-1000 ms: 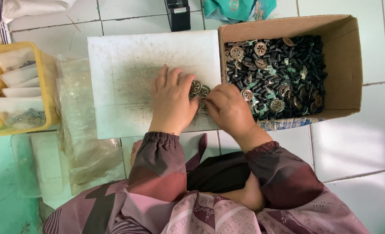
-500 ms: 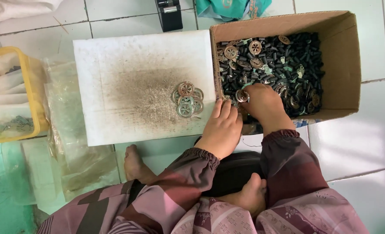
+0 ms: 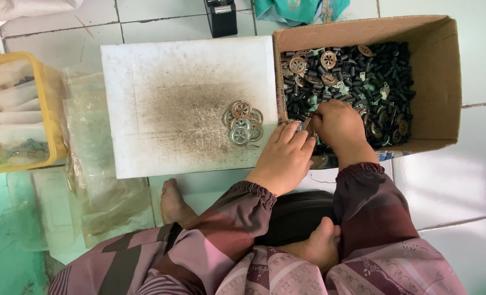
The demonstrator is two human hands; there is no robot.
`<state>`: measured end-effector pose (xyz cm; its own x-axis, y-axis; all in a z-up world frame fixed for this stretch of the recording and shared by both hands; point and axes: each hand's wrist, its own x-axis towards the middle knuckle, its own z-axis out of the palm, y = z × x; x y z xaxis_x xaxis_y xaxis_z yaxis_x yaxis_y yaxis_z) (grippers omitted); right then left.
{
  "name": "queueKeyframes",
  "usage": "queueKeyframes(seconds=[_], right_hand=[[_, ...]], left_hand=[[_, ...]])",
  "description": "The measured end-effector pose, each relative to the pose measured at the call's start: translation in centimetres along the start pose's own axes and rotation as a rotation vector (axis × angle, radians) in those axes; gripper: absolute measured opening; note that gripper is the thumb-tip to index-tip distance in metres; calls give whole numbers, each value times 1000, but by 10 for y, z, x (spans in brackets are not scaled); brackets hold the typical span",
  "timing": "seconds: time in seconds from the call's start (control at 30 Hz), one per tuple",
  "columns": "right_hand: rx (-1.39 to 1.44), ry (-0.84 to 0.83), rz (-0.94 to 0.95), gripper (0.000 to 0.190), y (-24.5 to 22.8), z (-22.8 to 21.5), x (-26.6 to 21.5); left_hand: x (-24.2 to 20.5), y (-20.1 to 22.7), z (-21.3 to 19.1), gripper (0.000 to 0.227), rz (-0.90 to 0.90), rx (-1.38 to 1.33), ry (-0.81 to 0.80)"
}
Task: The person sits on the floor and sorts small metal hardware pieces from a cardboard box onto a white board. They place some pieces into small plastic bags and set them aside in a yellow container. Later, they sort round metal washers from the box onto the board.
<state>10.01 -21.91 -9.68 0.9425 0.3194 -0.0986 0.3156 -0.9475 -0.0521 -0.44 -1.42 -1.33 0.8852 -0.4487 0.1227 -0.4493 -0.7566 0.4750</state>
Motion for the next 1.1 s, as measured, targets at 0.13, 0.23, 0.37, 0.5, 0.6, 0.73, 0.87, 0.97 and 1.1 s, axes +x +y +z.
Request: queueKeyframes(seconds=[0.13,0.23,0.37,0.5,0.6,0.73,0.87,0.97,1.1], right_hand=[[80,-31,11,15,-10,-37,-4],[187,101,-31,14,-22,-61,-9],[462,334,-182,17,-61,-96,-17],[695,261,-218,25,-127,-117,-31],[757,157,-274,24,-158,-125,-35],[582,141,-386,20,-164,-112,-33],[517,141,-340,34,-160,-106,-30],[457,179,-330,37,-155,-85,-27],[444,171,-313,36,-141,-89,-22]], left_hand=[[-1,1,-11,46,-17,10,39],[4,-7,-31,47,-33,3,100],[6,-54,-80,38,-152,-1,182],[-24,-85,-122,61,-276,-1,237],[-35,-89,-130,87,-332,-71,123],[-33,-92,-124,98,-309,-111,-1],[-31,-91,-119,87,-295,-92,-35],[-26,-87,-118,89,-311,-59,-32],[-20,-81,-111,88,-338,1,-25]])
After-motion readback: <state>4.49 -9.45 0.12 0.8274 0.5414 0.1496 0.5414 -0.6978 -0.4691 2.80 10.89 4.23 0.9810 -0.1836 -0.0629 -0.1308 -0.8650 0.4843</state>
